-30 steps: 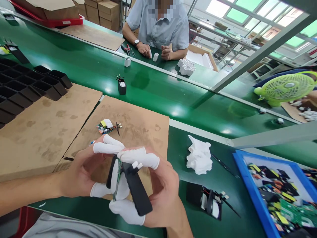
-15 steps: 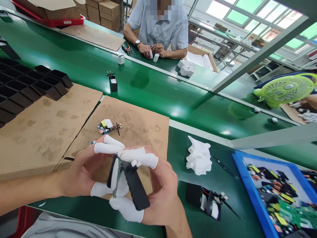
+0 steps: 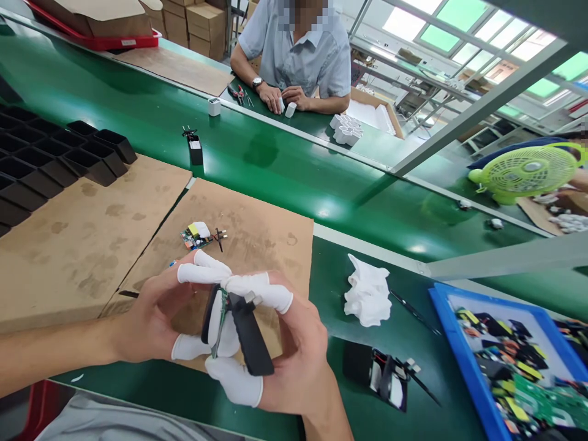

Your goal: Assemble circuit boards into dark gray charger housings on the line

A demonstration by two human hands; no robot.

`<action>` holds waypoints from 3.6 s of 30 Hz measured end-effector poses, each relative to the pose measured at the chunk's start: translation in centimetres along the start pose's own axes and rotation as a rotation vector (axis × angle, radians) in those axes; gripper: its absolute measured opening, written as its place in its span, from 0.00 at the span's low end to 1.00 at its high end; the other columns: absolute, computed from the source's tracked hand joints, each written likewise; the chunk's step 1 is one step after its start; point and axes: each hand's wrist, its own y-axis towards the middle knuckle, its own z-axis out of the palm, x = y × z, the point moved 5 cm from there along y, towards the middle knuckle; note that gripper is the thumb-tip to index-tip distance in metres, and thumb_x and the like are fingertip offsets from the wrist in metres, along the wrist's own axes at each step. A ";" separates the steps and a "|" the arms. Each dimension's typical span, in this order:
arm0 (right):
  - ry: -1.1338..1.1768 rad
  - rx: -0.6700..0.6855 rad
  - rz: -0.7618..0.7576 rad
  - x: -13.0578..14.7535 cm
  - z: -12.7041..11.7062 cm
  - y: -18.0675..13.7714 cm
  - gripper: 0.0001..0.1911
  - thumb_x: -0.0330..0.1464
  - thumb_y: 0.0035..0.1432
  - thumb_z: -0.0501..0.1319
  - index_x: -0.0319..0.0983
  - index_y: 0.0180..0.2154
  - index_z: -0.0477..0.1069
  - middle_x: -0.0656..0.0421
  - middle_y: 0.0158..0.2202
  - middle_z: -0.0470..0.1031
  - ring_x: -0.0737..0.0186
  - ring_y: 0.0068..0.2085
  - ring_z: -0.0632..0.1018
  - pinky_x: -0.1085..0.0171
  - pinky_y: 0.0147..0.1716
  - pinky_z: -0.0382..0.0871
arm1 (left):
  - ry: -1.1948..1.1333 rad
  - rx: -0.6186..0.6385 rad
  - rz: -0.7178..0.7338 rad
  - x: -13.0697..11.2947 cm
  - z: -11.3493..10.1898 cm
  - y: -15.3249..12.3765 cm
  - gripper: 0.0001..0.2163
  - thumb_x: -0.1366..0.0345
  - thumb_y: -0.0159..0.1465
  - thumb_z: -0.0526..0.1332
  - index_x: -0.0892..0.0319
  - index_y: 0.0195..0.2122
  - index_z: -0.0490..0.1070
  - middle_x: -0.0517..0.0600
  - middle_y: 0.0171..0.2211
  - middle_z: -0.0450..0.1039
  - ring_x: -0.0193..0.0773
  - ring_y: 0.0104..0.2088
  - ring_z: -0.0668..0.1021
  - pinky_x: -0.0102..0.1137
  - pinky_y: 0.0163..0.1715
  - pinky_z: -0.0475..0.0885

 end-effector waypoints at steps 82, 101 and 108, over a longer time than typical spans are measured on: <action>-0.075 -0.093 0.200 -1.2 0.8 0.7 0.08 0.32 0.72 0.71 0.49 0.50 0.83 0.60 0.46 0.82 0.60 0.48 0.82 0.62 0.50 0.77 | -0.074 -0.007 -0.135 1.2 0.9 -0.4 0.34 0.79 0.57 0.75 0.45 0.64 0.77 0.52 0.54 0.73 0.43 0.51 0.84 0.42 0.58 0.84; -0.194 0.140 0.016 -0.5 1.0 0.6 0.36 0.30 0.58 0.82 0.52 0.65 0.78 0.51 0.63 0.78 0.46 0.62 0.82 0.48 0.61 0.80 | -0.063 -0.024 -0.106 1.2 0.3 -0.3 0.37 0.77 0.52 0.80 0.47 0.62 0.79 0.52 0.55 0.75 0.46 0.55 0.82 0.36 0.55 0.84; -0.139 -0.055 -0.191 1.5 -0.6 0.1 0.35 0.32 0.50 0.84 0.46 0.60 0.83 0.52 0.49 0.85 0.41 0.52 0.86 0.37 0.62 0.83 | 0.033 -0.039 -0.087 0.8 0.3 -0.1 0.31 0.75 0.55 0.81 0.52 0.60 0.80 0.55 0.55 0.77 0.47 0.56 0.83 0.35 0.54 0.85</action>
